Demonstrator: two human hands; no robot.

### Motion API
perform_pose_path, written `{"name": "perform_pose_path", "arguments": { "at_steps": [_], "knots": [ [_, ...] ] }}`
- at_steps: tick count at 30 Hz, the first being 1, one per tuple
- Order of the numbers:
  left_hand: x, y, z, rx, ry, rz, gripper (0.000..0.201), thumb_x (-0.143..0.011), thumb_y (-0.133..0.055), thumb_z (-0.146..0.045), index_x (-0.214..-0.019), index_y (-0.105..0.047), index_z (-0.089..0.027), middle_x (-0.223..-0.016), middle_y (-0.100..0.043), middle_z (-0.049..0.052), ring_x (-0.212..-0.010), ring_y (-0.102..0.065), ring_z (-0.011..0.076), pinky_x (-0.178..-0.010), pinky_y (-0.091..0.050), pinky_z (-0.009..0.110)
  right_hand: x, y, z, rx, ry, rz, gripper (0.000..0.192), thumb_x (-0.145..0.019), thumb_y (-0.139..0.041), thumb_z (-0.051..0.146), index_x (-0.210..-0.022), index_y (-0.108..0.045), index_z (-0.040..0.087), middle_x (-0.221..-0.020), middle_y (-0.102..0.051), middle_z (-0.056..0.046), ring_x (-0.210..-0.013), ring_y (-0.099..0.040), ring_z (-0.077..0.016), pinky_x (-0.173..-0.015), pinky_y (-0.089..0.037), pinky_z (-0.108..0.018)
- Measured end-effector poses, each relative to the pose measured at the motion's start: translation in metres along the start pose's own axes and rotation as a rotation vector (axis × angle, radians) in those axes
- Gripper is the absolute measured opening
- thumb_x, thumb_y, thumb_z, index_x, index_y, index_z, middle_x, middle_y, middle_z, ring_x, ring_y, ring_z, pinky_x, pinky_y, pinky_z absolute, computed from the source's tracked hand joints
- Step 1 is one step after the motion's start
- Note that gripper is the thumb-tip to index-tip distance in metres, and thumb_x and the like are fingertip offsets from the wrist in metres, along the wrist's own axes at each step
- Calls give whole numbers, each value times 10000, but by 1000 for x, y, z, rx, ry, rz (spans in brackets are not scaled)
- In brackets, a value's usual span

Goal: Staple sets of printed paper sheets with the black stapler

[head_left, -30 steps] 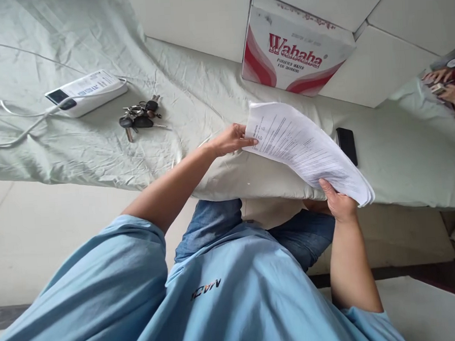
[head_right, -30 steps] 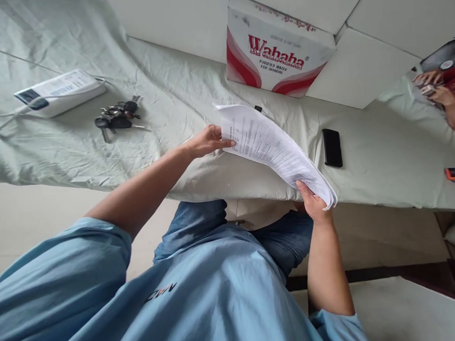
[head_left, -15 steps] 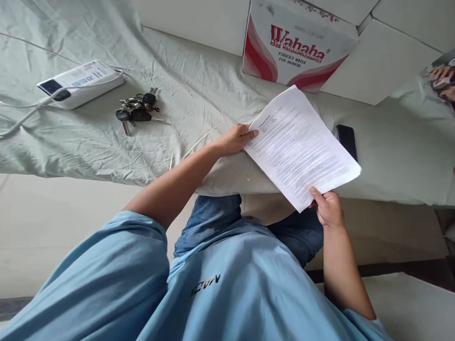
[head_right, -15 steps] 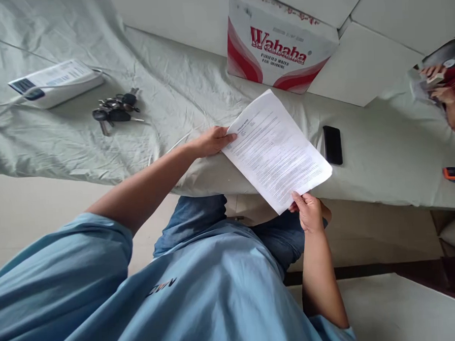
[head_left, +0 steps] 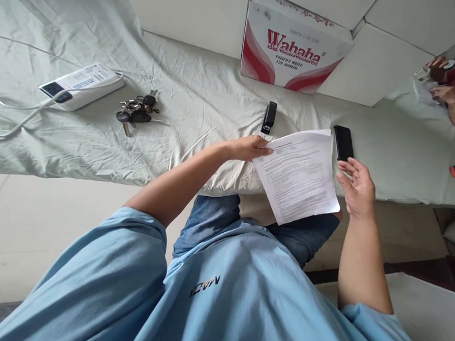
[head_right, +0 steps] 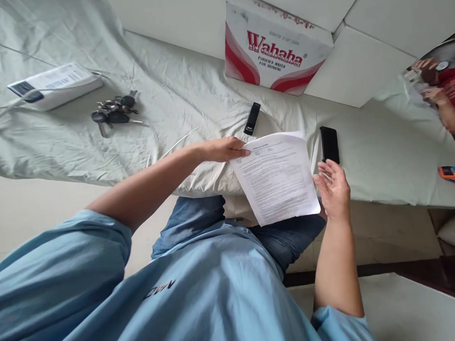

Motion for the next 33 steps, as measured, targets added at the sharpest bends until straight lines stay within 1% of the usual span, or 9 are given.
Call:
{"name": "perform_pose_path", "arguments": {
  "at_steps": [1,3,6,8,11,15,21,27,33],
  "knots": [
    [-3,-8,0,-21,39,139,273,-922,-896,-405,-762,-807,-202,-689,-722,43,-578,-620,175,-575,-432,329,-8,-11,7,0,5,74,880,-686,-1080,716,-1383,-761,283,-1308,-852,-106,-1267,-800,-283,-1149,-643,-492],
    [-9,-14,-1,-49,62,239,248,-942,-854,-403,-791,-816,-211,-726,-745,45,-617,-632,184,-615,-450,337,-22,-33,16,-11,6,191,828,-717,-1054,749,-1349,-784,288,-1166,-859,-73,-1118,-818,-270,-1053,-666,-462],
    [-13,-7,-1,-125,54,234,250,-949,-815,-392,-776,-783,-214,-737,-730,39,-646,-611,183,-666,-447,343,-36,-61,17,27,18,254,627,-800,-977,805,-1039,-826,245,-831,-753,-2,-816,-727,-205,-813,-628,-361],
    [-12,4,1,-205,82,152,219,-943,-804,-360,-789,-769,-208,-758,-718,32,-688,-611,181,-716,-451,339,-42,-76,10,63,17,249,627,-820,-944,832,-847,-773,230,-703,-649,20,-716,-640,-178,-692,-557,-323],
    [-7,25,6,-305,204,-82,72,-914,-800,-272,-924,-804,-201,-865,-748,27,-796,-648,187,-802,-475,332,-47,-96,-4,45,-59,263,682,-773,-941,876,-752,-718,232,-645,-593,24,-660,-586,-174,-588,-480,-305],
    [-2,39,13,-308,381,-324,205,-929,-783,-174,-1131,-812,-196,-932,-754,38,-813,-652,184,-825,-505,339,-52,-115,-18,20,-186,289,700,-679,-974,871,-690,-693,230,-619,-588,27,-589,-517,-147,-525,-407,-294],
    [-30,37,20,-442,389,-474,278,-982,-669,-64,-1189,-780,-213,-893,-751,41,-903,-692,224,-929,-553,367,-65,-123,-28,20,-294,216,665,-578,-1010,762,-610,-591,246,-588,-529,44,-571,-444,-120,-517,-367,-283],
    [-46,29,24,-638,432,-463,327,-1054,-601,-156,-1281,-816,-251,-1110,-851,100,-1094,-782,293,-936,-563,391,-68,-119,-44,168,-187,197,638,-799,-904,741,-645,-498,273,-568,-388,70,-605,-382,-126,-523,-304,-276],
    [-42,26,28,-673,368,-464,358,-1068,-587,-165,-1331,-821,-230,-1146,-876,110,-1083,-799,302,-968,-577,412,-64,-112,-49,360,-95,132,666,-872,-781,777,-633,-403,282,-589,-312,73,-636,-301,-119,-574,-238,-298]
  ]
}}
Point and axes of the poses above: each hand's wrist, its own x-axis away from the middle knuckle, its own y-axis out of the back of the hand, z = x × y, the point moved 4 cm from there along -x, towards the middle knuckle
